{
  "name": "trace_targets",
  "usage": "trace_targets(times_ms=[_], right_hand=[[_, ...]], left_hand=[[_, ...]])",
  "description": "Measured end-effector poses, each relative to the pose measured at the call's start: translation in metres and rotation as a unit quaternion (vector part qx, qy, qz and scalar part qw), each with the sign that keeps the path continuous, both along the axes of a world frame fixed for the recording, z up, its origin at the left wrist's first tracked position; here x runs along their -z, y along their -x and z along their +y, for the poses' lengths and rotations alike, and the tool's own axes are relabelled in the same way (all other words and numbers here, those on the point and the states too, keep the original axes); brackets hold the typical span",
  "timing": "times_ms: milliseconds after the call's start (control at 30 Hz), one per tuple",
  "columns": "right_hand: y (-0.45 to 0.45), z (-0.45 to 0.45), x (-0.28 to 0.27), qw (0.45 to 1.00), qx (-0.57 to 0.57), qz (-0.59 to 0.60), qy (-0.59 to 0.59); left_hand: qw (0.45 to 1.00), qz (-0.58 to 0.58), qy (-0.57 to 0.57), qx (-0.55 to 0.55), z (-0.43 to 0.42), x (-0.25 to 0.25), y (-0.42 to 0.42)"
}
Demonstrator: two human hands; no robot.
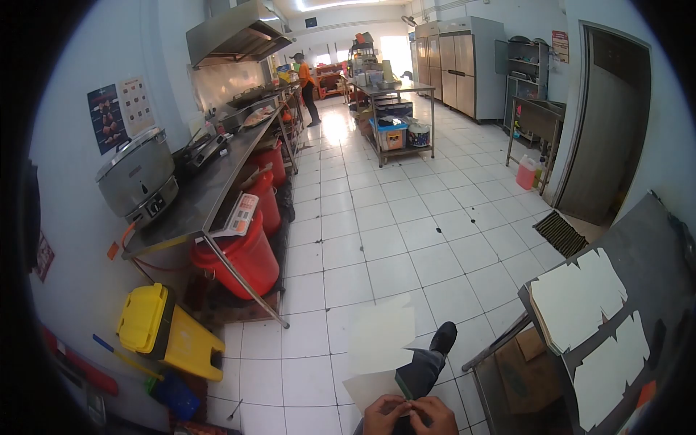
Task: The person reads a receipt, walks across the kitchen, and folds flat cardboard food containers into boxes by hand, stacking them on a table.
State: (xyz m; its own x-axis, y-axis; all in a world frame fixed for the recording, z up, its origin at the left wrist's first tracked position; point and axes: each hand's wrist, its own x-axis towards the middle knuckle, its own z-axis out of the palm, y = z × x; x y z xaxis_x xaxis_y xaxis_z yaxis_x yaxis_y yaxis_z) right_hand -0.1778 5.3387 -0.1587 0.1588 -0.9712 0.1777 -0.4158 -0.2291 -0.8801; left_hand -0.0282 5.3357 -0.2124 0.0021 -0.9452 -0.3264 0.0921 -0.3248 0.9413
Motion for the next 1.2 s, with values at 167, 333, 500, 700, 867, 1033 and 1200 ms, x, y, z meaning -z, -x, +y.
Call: trace_targets(times_ms=[167,333,500,700,867,1033,1200], right_hand=[[-0.005,0.006,0.0,0.999,-0.004,0.042,-0.006],[-0.003,0.003,0.012,0.998,0.02,0.061,0.005],[-0.003,0.005,0.051,0.993,0.103,0.057,0.031],[0.0,-0.004,0.041,0.98,0.197,0.01,0.038],[0.002,-0.014,0.049,0.983,0.168,0.035,0.062],[-0.005,-0.015,0.036,0.967,0.203,0.092,0.122],[-0.027,0.004,-0.019,0.949,0.208,0.098,0.217]], left_hand=[[0.999,-0.032,0.017,-0.014,0.002,0.011,-0.003],[0.994,-0.087,0.063,0.037,0.003,-0.01,-0.005],[0.981,-0.163,0.099,0.028,0.022,-0.045,0.001],[0.949,-0.232,0.171,-0.128,0.017,-0.05,-0.019],[0.916,-0.201,0.161,-0.308,-0.001,-0.048,-0.025],[0.956,-0.206,0.047,-0.205,0.0,0.0,-0.036],[0.973,-0.087,0.062,-0.204,0.0,0.019,-0.044]])
